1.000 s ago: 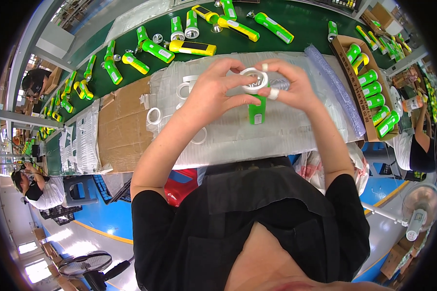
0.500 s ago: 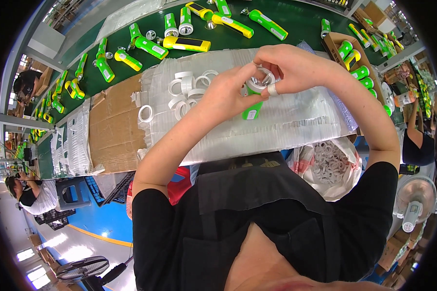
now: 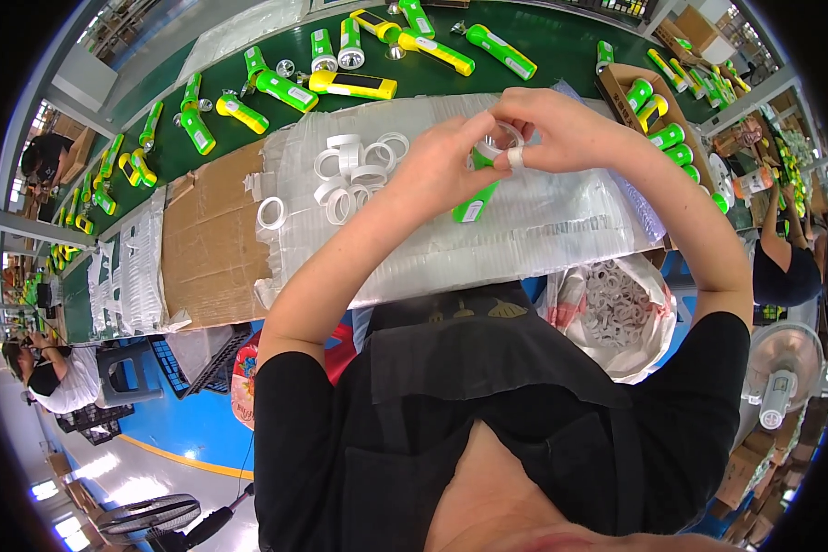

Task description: Assembling plastic flashlight components including reflectors and lens rings at a factory workbench.

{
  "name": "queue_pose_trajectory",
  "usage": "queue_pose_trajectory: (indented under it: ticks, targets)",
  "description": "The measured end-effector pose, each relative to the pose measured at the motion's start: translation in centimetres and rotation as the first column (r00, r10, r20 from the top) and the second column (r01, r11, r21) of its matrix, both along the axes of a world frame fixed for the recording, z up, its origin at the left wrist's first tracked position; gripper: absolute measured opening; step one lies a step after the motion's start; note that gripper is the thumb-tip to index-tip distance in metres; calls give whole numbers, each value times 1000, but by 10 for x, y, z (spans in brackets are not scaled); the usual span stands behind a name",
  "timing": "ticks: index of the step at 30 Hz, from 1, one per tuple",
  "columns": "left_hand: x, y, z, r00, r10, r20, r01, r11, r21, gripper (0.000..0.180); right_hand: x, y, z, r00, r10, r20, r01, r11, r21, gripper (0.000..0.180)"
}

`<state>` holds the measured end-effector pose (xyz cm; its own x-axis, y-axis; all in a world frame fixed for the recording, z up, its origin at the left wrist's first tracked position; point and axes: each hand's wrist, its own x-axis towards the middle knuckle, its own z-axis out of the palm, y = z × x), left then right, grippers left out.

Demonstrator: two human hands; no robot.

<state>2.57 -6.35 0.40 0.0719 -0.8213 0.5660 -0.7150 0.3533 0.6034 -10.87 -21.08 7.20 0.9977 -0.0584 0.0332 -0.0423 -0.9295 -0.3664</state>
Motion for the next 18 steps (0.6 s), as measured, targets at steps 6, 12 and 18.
queue_pose_trajectory:
  ticks: [6,12,18]
  targets:
    - [1,-12,-10,995,91,47,-92,996,18,41,13,17,-1,901,-430,-57,405,881,-243,50]
    - [-3,-7,-9,997,70,-22,-70,998,-1,38,3,-10,-3,969,31,246,-21,999,-42,46]
    - [-1,-14,-12,997,78,-7,-78,997,-8,38,5,2,4,940,-338,-43,323,924,-204,50]
